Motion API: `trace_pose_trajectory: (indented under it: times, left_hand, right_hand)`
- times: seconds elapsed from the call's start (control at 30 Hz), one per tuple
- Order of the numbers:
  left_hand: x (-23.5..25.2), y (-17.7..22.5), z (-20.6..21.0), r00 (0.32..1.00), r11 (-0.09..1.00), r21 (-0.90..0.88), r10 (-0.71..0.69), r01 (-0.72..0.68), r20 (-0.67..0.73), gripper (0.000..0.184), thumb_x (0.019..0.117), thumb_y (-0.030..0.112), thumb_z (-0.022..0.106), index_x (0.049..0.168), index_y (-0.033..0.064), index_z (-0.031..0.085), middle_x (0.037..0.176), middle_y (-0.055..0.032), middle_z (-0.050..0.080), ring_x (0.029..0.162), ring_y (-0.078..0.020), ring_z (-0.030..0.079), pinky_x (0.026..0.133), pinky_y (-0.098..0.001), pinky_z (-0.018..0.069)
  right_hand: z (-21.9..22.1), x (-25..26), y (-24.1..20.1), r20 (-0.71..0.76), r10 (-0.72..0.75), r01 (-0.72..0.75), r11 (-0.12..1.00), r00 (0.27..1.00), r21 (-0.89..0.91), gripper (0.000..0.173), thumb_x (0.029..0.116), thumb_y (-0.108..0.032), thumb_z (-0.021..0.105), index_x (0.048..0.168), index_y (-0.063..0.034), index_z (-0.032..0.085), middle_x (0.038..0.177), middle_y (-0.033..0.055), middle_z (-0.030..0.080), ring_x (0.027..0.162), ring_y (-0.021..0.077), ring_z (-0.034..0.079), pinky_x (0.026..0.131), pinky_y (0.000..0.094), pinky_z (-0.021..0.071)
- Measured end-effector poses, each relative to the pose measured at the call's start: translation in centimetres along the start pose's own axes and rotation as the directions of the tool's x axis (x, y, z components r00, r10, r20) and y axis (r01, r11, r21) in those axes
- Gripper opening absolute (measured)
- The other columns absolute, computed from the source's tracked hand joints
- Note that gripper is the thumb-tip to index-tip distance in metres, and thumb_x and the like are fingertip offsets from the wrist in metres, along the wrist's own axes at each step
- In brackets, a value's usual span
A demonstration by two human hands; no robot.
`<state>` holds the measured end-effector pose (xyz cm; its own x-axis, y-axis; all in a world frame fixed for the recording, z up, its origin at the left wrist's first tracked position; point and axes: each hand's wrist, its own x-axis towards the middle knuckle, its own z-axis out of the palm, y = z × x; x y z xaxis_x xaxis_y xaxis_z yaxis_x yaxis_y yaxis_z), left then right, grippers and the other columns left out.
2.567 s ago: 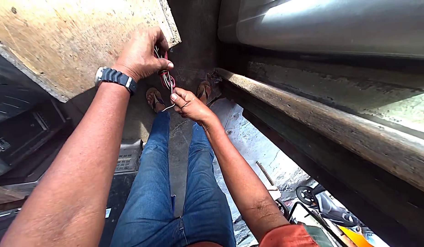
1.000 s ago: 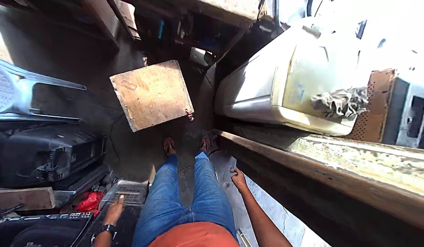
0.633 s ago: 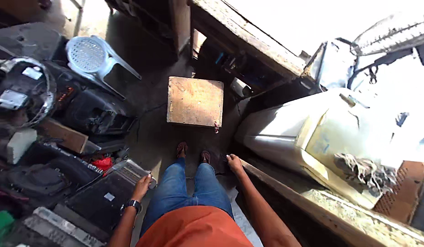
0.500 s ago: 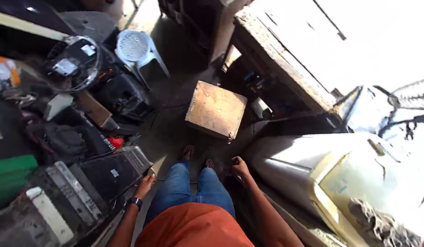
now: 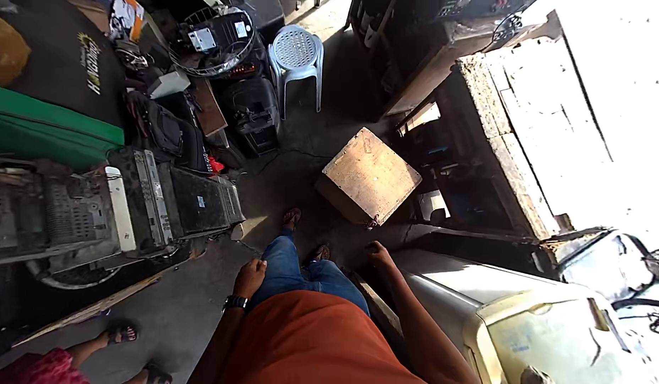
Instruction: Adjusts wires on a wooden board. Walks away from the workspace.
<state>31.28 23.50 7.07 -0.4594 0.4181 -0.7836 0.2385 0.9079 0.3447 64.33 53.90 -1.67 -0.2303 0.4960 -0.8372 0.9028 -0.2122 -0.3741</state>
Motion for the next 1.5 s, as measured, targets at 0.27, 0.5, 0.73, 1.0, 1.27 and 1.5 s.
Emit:
trace_pose_trajectory:
  times: [0.27,0.5,0.73,1.0,1.27,1.5]
  left_hand:
    - [4.3,1.9,-3.2,0.935,0.998,0.011,0.057,-0.065,0.351,0.064,0.1113,0.049,0.029,0.150,0.0010,0.046,0.154,-0.0226,0.047,0.145,-0.0341,0.044,0.120,-0.0551,0.0311]
    - [8.4,2.1,-9.0,0.866,0.986,-0.138,0.151,-0.096,0.476,0.074,0.1091,0.057,0.024,0.164,0.0071,0.021,0.170,-0.0141,0.019,0.158,-0.0264,0.019,0.128,-0.0491,0.0140]
    - [12.2,-0.6,-12.9,0.874,0.918,-0.323,-0.050,0.230,0.483,0.076,0.1029,0.068,0.035,0.151,0.0109,0.049,0.154,-0.0150,0.049,0.144,-0.0283,0.045,0.118,-0.0522,0.0348]
    - [15.3,-5.2,-15.2,0.862,0.947,-0.042,-0.272,0.319,0.428,0.060,0.1108,0.046,0.038,0.147,0.0009,0.051,0.149,-0.0259,0.051,0.139,-0.0400,0.048,0.114,-0.0579,0.0356]
    - [16.1,0.8,-17.0,0.916,0.877,-0.297,-0.305,0.377,0.262,0.057,0.1106,0.048,0.037,0.148,0.0069,0.051,0.144,-0.0248,0.055,0.130,-0.0422,0.054,0.103,-0.0626,0.0429]
    - [18.6,6.4,-18.0,0.954,0.929,-0.293,-0.148,0.225,0.262,0.046,0.1135,0.031,0.035,0.141,0.0011,0.056,0.138,-0.0261,0.058,0.126,-0.0380,0.057,0.106,-0.0558,0.0438]
  right_hand:
    - [2.9,-4.5,2.6,0.066,0.238,-0.241,0.970,0.969,0.035,0.044,0.0979,-0.038,0.071,0.112,0.0037,0.071,0.094,0.0195,0.071,0.076,0.0275,0.068,0.072,0.0481,0.0577]
    - [1.8,-4.9,3.0,-0.157,0.394,-0.348,0.902,0.905,0.256,0.046,0.1059,-0.036,0.059,0.113,0.0087,0.067,0.096,0.0249,0.068,0.080,0.0310,0.064,0.077,0.0514,0.0531]
    - [2.1,-3.3,-4.7,-0.228,0.309,-0.137,0.819,0.923,0.557,0.032,0.1069,-0.025,0.058,0.103,0.0054,0.066,0.069,0.0090,0.060,0.053,0.0139,0.052,0.051,0.0322,0.0472]
    - [2.4,0.8,-10.3,-0.097,0.247,-0.178,0.873,0.964,0.453,0.028,0.1050,-0.022,0.061,0.107,0.0050,0.068,0.083,0.0143,0.066,0.066,0.0170,0.060,0.063,0.0364,0.0532]
    - [-4.2,6.7,-8.7,-0.090,0.320,-0.239,0.841,0.943,0.485,0.035,0.1059,-0.026,0.060,0.123,0.0035,0.064,0.093,0.0183,0.066,0.071,0.0226,0.061,0.066,0.0426,0.0537]
    - [-10.6,7.5,-11.3,-0.163,0.398,-0.287,0.839,0.903,0.462,0.030,0.1044,-0.020,0.062,0.123,0.0033,0.064,0.093,0.0181,0.067,0.070,0.0207,0.060,0.067,0.0398,0.0527]
